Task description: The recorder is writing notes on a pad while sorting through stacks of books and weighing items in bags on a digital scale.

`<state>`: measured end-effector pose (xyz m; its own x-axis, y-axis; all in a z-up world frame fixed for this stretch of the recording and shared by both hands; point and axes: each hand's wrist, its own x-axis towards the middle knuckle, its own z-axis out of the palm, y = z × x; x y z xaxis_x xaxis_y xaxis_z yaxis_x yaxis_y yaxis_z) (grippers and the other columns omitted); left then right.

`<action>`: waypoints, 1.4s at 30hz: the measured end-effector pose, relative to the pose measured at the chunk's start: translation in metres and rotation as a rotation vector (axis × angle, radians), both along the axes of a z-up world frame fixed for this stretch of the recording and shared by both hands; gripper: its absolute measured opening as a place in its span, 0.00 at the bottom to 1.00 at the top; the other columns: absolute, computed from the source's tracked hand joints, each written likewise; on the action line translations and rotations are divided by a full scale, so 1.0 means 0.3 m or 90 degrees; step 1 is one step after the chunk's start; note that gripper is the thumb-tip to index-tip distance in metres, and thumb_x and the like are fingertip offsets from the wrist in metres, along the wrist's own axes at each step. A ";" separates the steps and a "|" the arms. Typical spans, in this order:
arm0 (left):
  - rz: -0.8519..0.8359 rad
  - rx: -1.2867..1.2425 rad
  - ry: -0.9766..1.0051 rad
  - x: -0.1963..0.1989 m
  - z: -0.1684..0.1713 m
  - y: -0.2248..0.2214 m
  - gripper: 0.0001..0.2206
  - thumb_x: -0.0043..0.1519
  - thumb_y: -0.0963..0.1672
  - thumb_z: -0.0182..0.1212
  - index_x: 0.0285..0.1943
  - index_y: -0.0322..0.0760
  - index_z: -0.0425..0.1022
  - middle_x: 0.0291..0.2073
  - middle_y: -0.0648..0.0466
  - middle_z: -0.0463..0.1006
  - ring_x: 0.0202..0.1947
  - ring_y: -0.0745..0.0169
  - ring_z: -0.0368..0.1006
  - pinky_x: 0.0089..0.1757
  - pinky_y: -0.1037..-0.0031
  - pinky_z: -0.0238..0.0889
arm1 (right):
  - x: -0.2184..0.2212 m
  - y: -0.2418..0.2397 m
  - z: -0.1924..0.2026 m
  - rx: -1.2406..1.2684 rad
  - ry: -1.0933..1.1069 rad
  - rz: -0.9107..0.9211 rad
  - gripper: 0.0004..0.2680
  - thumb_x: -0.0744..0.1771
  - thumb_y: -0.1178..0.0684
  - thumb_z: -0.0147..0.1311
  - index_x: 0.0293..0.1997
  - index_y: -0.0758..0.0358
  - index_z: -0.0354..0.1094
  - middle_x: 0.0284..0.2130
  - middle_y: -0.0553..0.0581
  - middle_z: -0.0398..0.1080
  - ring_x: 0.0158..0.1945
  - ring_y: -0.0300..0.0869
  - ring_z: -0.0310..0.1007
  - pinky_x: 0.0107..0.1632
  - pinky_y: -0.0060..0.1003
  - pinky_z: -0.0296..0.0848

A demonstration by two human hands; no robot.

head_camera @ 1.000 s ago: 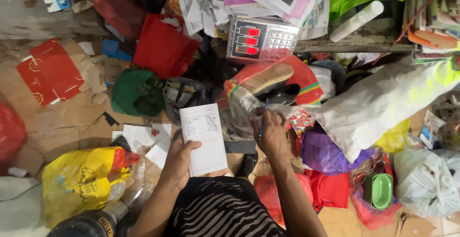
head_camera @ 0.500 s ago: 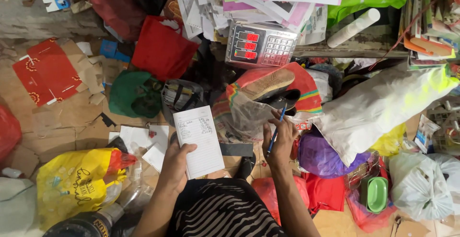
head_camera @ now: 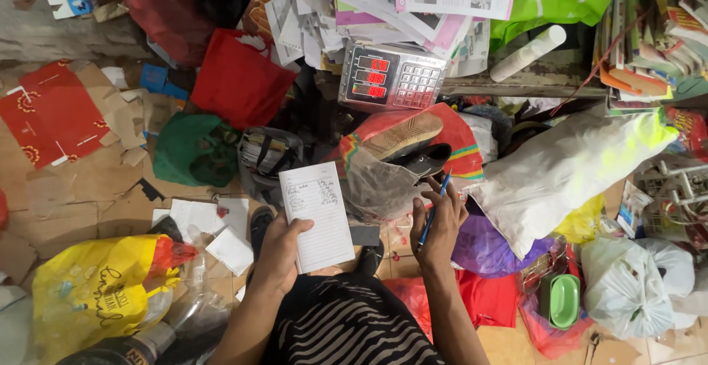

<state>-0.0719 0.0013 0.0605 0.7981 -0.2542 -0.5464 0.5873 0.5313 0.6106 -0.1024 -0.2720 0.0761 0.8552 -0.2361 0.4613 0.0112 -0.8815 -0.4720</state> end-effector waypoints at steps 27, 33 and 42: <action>-0.060 -0.027 -0.047 -0.014 0.024 -0.087 0.22 0.57 0.38 0.56 0.63 0.26 0.67 0.50 0.44 0.78 0.48 0.57 0.75 0.50 0.69 0.68 | -0.019 -0.017 -0.008 0.233 0.034 0.075 0.07 0.71 0.56 0.49 0.52 0.68 0.64 0.54 0.65 0.75 0.56 0.51 0.78 0.55 0.42 0.75; -0.067 -0.019 -0.051 -0.025 0.020 -0.098 0.23 0.57 0.39 0.57 0.63 0.25 0.66 0.49 0.44 0.78 0.48 0.57 0.75 0.50 0.68 0.68 | -0.053 -0.027 0.023 0.246 0.024 0.030 0.06 0.71 0.57 0.49 0.52 0.67 0.63 0.54 0.63 0.75 0.55 0.48 0.79 0.52 0.39 0.76; -0.084 0.007 -0.054 -0.036 0.023 -0.113 0.24 0.58 0.40 0.57 0.65 0.24 0.64 0.50 0.41 0.77 0.50 0.56 0.75 0.50 0.68 0.69 | -0.074 -0.038 0.033 0.260 0.012 0.021 0.06 0.71 0.58 0.50 0.52 0.67 0.63 0.54 0.63 0.76 0.55 0.47 0.78 0.52 0.38 0.76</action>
<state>-0.0827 -0.0325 0.0676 0.8017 -0.3545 -0.4813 0.5974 0.4464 0.6662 -0.1246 -0.2833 0.0859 0.8728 -0.3685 0.3201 0.0248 -0.6214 -0.7831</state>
